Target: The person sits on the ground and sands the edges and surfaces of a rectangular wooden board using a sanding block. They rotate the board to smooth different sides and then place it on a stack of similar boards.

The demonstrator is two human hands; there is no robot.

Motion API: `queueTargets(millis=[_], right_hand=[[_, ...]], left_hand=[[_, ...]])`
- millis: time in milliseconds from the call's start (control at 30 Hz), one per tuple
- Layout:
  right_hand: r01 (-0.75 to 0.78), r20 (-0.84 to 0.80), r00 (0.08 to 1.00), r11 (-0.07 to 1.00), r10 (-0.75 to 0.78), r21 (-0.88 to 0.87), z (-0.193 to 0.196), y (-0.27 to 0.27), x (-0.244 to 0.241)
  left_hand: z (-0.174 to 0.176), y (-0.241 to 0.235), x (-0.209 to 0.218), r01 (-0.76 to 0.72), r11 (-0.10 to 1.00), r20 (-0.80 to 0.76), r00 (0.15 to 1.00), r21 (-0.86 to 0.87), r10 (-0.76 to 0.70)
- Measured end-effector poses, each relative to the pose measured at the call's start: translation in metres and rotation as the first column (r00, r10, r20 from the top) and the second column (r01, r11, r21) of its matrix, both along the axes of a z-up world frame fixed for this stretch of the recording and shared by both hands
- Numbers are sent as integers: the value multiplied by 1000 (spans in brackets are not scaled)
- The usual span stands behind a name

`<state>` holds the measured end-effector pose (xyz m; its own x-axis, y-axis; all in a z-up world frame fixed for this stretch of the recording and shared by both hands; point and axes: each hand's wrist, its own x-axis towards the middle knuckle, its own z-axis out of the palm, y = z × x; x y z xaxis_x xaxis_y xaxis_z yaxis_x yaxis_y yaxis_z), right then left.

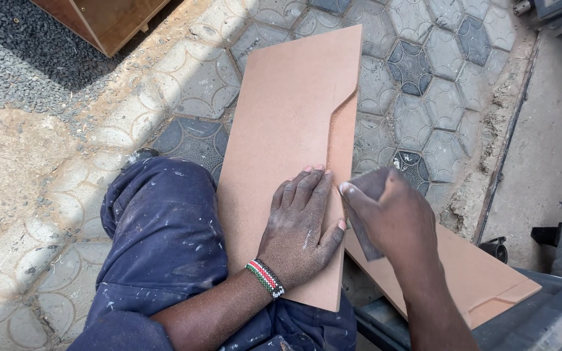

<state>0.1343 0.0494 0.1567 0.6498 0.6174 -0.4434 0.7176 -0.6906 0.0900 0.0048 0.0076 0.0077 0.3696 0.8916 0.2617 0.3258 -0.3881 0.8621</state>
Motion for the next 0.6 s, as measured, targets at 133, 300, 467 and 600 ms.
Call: queueTargets(millis=[133, 300, 467, 600], right_hand=[[-198, -14, 980, 980, 199, 31, -27, 28, 20], [162, -197, 971, 977, -134, 137, -19, -32, 18], [257, -197, 956, 946, -218, 197, -13, -65, 16], [199, -188, 967, 972, -174, 123, -9, -17, 7]], left_hand=[[0, -1, -6, -13, 1000, 5, 1000, 6, 13], [2, 1, -8, -7, 999, 54, 999, -41, 9], [3, 3, -5, 6, 1000, 35, 999, -29, -5], [1, 1, -4, -4, 1000, 0, 1000, -10, 4]])
